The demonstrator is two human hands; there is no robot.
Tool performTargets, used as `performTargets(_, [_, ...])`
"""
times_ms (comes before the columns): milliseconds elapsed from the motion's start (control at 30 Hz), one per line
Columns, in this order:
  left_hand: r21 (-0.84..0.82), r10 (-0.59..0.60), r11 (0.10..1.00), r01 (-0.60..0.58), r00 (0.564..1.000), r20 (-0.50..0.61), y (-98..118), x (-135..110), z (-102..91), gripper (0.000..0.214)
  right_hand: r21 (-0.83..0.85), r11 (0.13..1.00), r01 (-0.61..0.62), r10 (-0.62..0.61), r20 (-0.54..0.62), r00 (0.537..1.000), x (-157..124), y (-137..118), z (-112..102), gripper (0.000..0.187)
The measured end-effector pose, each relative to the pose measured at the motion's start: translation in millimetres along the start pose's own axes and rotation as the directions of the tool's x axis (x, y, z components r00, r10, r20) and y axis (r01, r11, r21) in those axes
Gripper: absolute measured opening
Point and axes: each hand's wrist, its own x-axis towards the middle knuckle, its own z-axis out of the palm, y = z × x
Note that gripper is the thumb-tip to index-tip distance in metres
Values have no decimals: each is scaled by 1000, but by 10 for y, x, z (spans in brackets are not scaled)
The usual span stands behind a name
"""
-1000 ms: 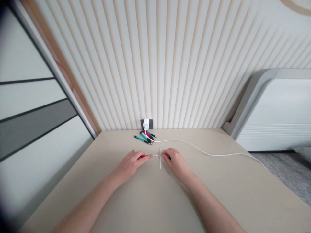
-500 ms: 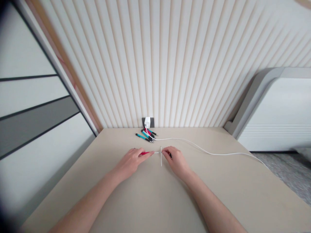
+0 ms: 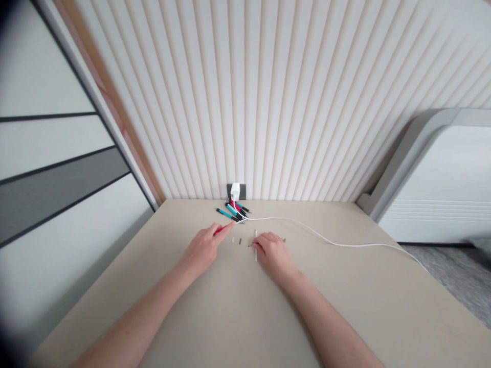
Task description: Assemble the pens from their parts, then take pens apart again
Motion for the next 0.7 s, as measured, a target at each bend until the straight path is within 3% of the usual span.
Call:
performTargets(100, [1, 1, 1000, -1, 1000, -13, 4, 4, 1, 74, -96, 993, 69, -64, 58, 996, 67, -84, 68, 23])
performTargets(267, [-8, 10, 1000, -11, 1000, -6, 6, 6, 12, 75, -215, 975, 51, -33, 87, 996, 160, -152, 94, 27])
performTargets(700, [7, 9, 1000, -9, 1000, -9, 9, 2, 26, 75, -205, 977, -51, 68, 74, 995, 76, -290, 122, 21])
